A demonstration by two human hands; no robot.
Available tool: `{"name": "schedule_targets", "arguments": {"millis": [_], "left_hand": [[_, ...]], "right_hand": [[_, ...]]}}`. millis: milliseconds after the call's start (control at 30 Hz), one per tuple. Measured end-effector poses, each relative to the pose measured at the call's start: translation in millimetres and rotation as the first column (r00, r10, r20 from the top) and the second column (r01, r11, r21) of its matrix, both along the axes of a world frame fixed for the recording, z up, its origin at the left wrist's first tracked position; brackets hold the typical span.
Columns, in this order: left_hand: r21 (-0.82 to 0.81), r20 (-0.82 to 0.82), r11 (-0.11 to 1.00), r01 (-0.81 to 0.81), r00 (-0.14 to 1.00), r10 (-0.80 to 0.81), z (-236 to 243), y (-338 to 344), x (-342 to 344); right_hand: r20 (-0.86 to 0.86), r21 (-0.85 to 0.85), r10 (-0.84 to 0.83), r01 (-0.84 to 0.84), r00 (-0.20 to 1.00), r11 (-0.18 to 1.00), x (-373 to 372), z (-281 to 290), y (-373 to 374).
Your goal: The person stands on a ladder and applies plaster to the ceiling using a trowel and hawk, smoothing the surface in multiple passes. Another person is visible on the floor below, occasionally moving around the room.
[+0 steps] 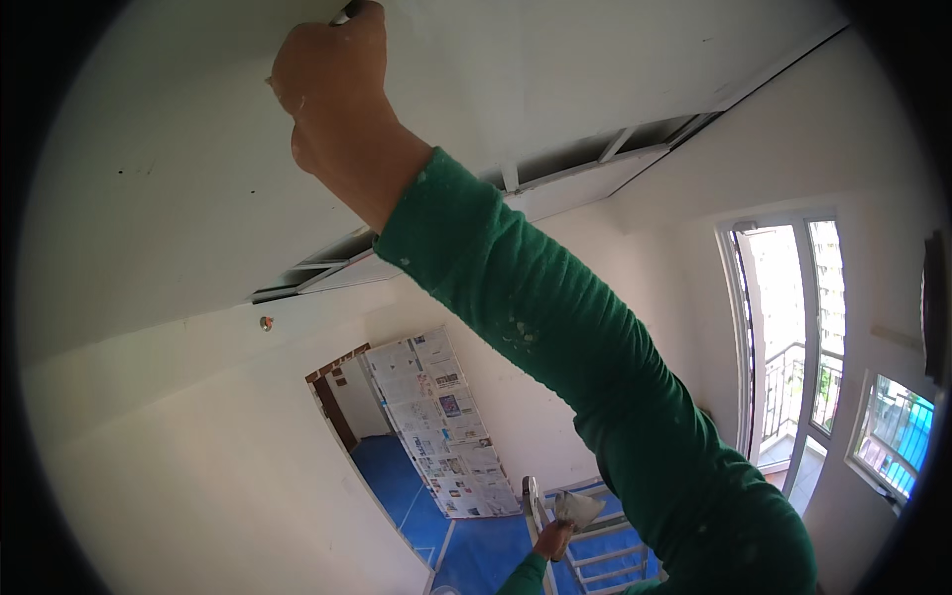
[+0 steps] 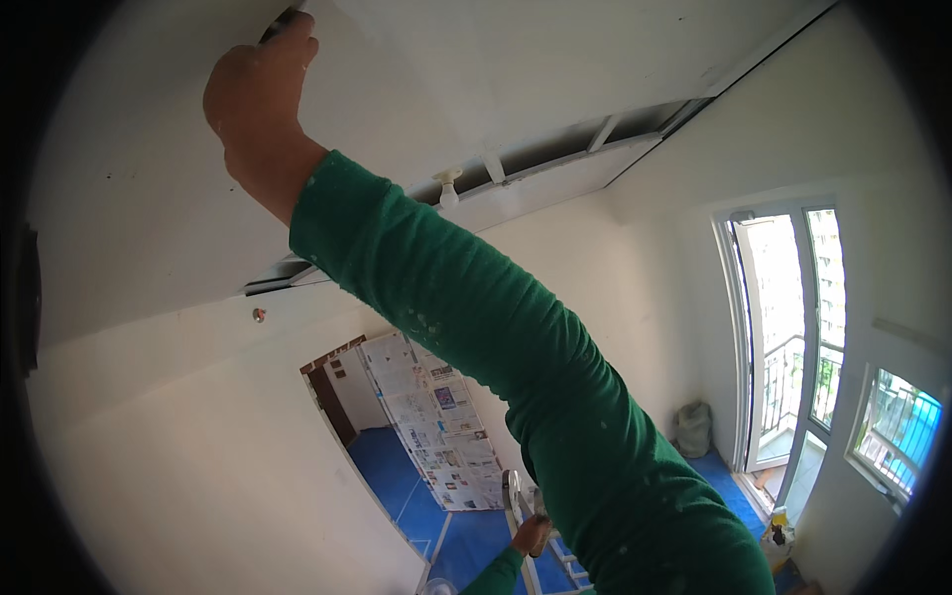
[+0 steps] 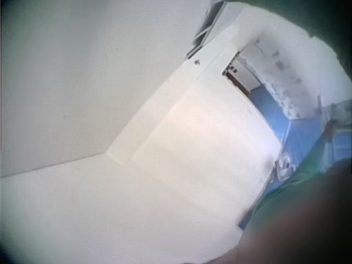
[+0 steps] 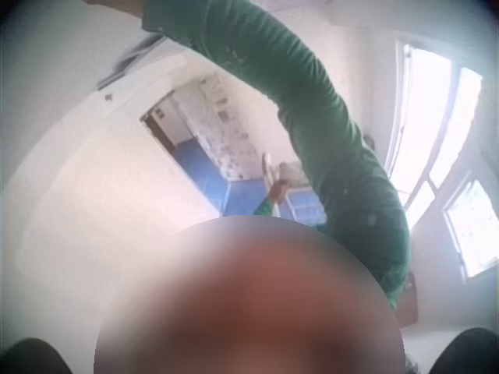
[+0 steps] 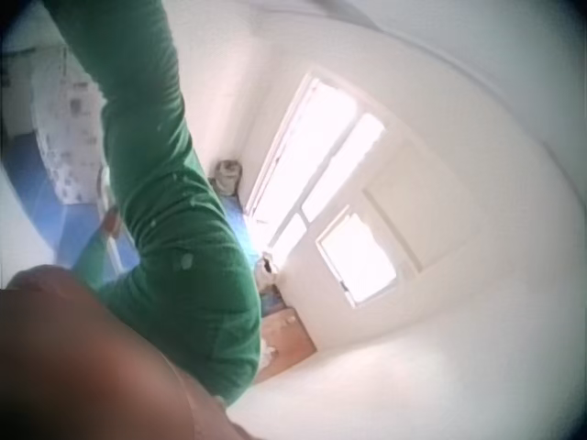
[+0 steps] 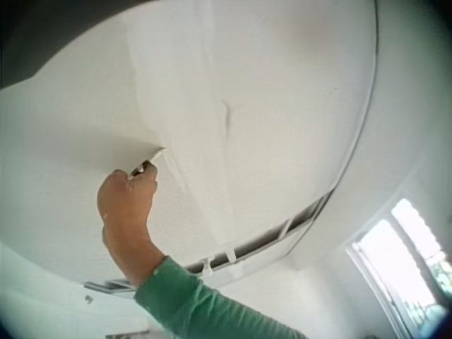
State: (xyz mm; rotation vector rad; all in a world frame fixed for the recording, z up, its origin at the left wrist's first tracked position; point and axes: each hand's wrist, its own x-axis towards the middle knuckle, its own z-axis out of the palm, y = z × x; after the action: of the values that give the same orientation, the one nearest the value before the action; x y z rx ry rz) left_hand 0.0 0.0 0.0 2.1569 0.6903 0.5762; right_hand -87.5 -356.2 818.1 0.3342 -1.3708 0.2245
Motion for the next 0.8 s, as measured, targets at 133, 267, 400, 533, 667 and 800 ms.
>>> {"name": "schedule_targets", "arguments": {"millis": [133, 267, 400, 533, 667, 800], "left_hand": [[-0.035, 0.084, 0.997, 0.069, 0.994, -0.066, 30.8, -2.8, -15.7], [0.022, 0.146, 0.998, 0.053, 0.988, -0.055, 41.7, -8.7, -8.2], [0.032, 0.03, 0.999, 0.039, 0.999, -0.04, 41.8, -14.8, -3.8], [0.0, 0.023, 0.998, 0.07, 0.997, -0.07, 40.8, -18.0, -4.1], [-0.03, -0.01, 0.998, 0.057, 0.998, -0.058, 38.2, -19.5, -4.9], [0.006, -0.03, 0.998, 0.065, 0.997, -0.065, 34.3, -19.1, -5.1]], "right_hand": [[0.023, 0.016, -0.246, 0.246, 0.969, 0.969, 22.9, -33.2, 18.1], [0.017, -0.115, -0.099, 0.1, 0.995, 0.988, 88.8, -55.9, 94.8], [-0.356, -0.474, -0.046, -0.138, 0.933, 0.87, 194.8, -53.7, 198.2], [-0.429, -0.503, -0.064, -0.179, 0.901, 0.845, 291.2, -46.6, 272.2], [-0.411, -0.481, -0.056, -0.164, 0.91, 0.861, 329.7, -32.3, 299.7], [-0.393, -0.438, -0.023, -0.165, 0.919, 0.883, 338.2, -16.4, 314.3]]}}
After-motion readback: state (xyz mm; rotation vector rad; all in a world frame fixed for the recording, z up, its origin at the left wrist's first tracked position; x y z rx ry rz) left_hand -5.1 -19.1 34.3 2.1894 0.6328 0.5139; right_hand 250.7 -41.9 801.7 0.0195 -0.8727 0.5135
